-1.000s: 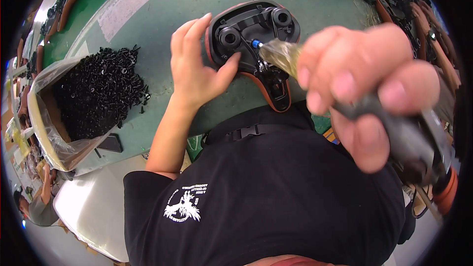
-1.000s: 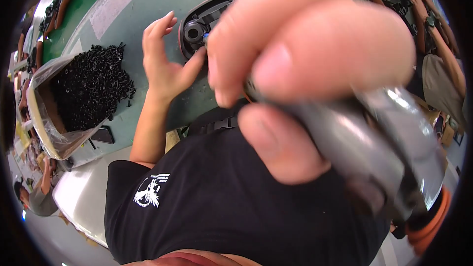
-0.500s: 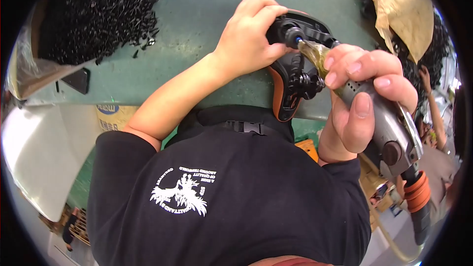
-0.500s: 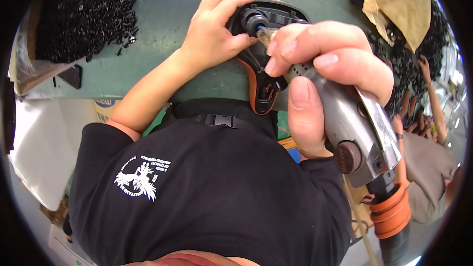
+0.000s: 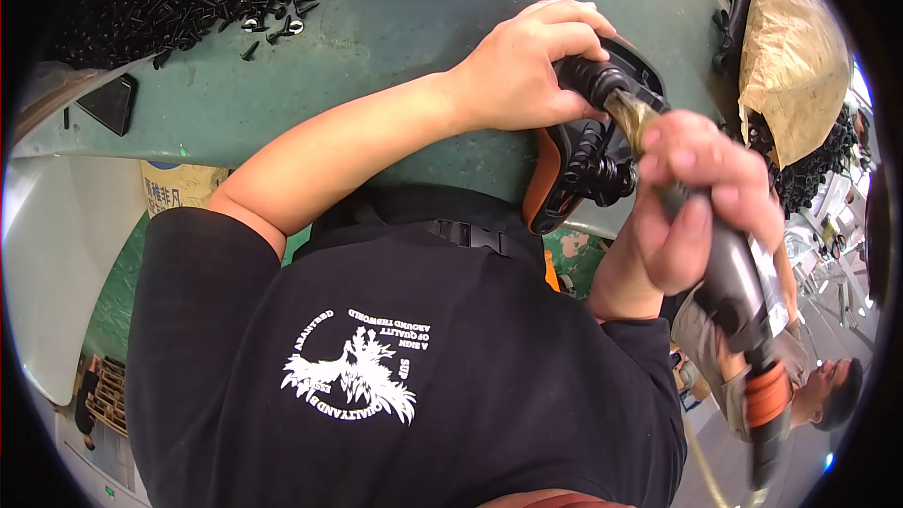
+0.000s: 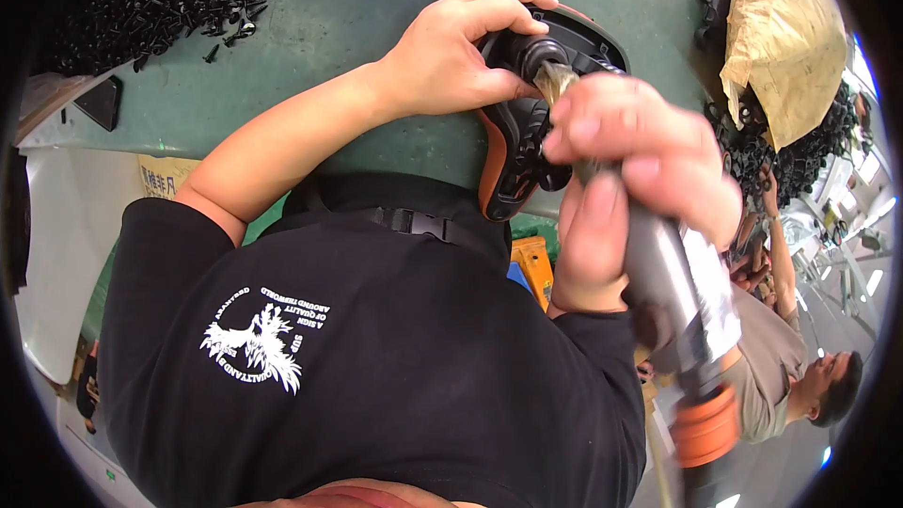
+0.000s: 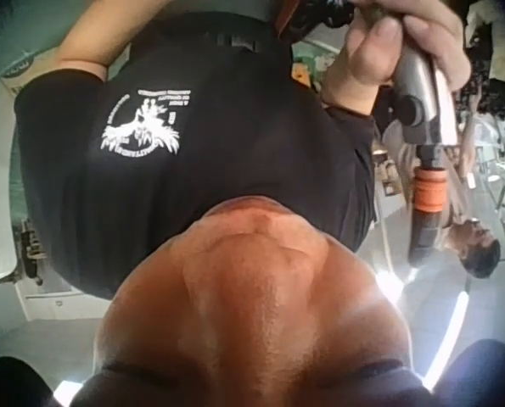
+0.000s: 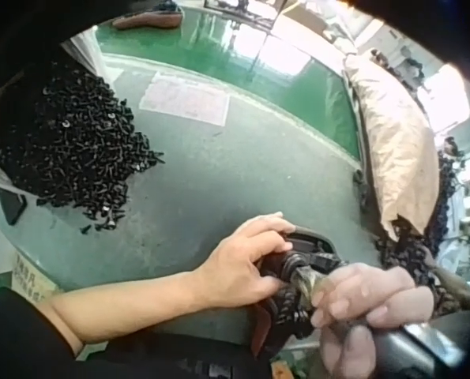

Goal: Assembling components onto bicycle seats using a pneumatic tool on a production line.

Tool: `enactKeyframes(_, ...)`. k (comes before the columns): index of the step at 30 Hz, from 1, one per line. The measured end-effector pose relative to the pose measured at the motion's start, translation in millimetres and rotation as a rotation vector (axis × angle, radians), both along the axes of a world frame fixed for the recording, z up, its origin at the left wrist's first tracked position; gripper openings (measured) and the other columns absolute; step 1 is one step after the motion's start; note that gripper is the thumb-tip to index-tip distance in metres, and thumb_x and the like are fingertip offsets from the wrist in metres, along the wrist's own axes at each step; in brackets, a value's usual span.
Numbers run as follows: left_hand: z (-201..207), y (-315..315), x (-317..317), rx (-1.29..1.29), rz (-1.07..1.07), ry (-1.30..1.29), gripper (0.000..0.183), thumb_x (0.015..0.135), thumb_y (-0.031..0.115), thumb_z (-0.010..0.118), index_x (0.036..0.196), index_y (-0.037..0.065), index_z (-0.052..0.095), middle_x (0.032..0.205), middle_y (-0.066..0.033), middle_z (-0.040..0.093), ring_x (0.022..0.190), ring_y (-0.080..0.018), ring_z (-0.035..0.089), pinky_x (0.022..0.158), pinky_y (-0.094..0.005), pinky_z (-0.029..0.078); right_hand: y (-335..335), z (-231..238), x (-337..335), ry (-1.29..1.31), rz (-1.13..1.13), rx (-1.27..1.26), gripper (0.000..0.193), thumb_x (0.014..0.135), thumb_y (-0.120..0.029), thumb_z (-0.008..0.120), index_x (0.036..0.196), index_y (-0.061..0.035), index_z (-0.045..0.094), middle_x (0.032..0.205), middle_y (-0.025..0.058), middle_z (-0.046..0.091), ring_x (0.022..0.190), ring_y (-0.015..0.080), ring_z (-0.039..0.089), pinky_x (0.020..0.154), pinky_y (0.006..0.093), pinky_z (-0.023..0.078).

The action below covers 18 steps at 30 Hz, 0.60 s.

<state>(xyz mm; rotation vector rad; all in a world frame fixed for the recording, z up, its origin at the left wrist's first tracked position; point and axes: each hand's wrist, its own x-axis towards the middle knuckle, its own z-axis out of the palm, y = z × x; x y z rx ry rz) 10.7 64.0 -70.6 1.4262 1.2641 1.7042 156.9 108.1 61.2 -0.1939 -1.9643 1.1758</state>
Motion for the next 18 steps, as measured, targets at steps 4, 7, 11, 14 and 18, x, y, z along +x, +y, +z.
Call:
enactKeyframes(4, -0.7, 3.9, -3.0, -0.024, -0.072, -0.047, 0.039, 0.068, 0.001, 0.09, 0.102, 0.0, 0.071, 0.13, -0.0127, 0.064, 0.114, -0.0231, 0.067, 0.094, -0.0341, 0.057, 10.6, 4.0, -11.8, 0.005, -0.085, -0.147, 0.022, 0.093, 0.006, 0.059, 0.108, -0.0047, 0.048, 0.098, 0.0223, 0.067, 0.075, 0.0257, 0.067, 0.077, 0.0431, 0.06)
enactKeyframes(7, 0.7, -3.5, -6.5, -0.067, -0.067, -0.027, 0.039, 0.068, 0.003, 0.09, 0.101, 0.0, 0.07, 0.13, -0.0121, 0.064, 0.113, -0.022, 0.067, 0.093, -0.0338, 0.057, 10.9, 7.9, -17.5, -0.055, 0.007, -0.153, 0.031, 0.094, 0.001, 0.065, 0.121, -0.0043, 0.05, 0.112, 0.0263, 0.067, 0.077, 0.0234, 0.067, 0.078, 0.0408, 0.059)
enactKeyframes(11, 15.7, -17.6, -0.9, -0.053, 0.016, 0.11, 0.042, 0.07, 0.011, 0.091, 0.105, 0.001, 0.07, 0.129, -0.0138, 0.063, 0.112, -0.0302, 0.068, 0.094, -0.0379, 0.057, 5.4, 25.7, 6.9, -0.04, 0.098, -0.027, 0.046, 0.093, -0.006, 0.054, 0.139, -0.0028, 0.048, 0.124, 0.0317, 0.059, 0.078, 0.0272, 0.061, 0.074, 0.0479, 0.053)
enactKeyframes(14, 26.9, -49.1, -20.1, -0.044, -0.039, 0.214, 0.047, 0.074, 0.024, 0.093, 0.109, 0.003, 0.07, 0.122, -0.0126, 0.066, 0.116, -0.0333, 0.065, 0.098, -0.0411, 0.055, -2.5, 46.5, 33.9, 0.088, 0.162, -0.12, 0.049, 0.092, -0.012, 0.055, 0.14, -0.005, 0.051, 0.125, 0.0247, 0.059, 0.078, 0.0247, 0.06, 0.073, 0.0463, 0.048)
enactKeyframes(18, 31.6, -106.4, -92.3, -0.133, 0.378, 0.783, 0.026, 0.08, 0.015, 0.085, 0.1, 0.007, 0.07, 0.103, -0.0103, 0.069, 0.099, -0.0316, 0.065, 0.087, -0.0428, 0.053, 5.9, 54.6, 77.2, 0.105, 0.11, -0.154, 0.046, 0.09, -0.014, 0.055, 0.136, -0.0067, 0.058, 0.125, 0.0208, 0.058, 0.077, 0.0199, 0.057, 0.075, 0.0422, 0.044)
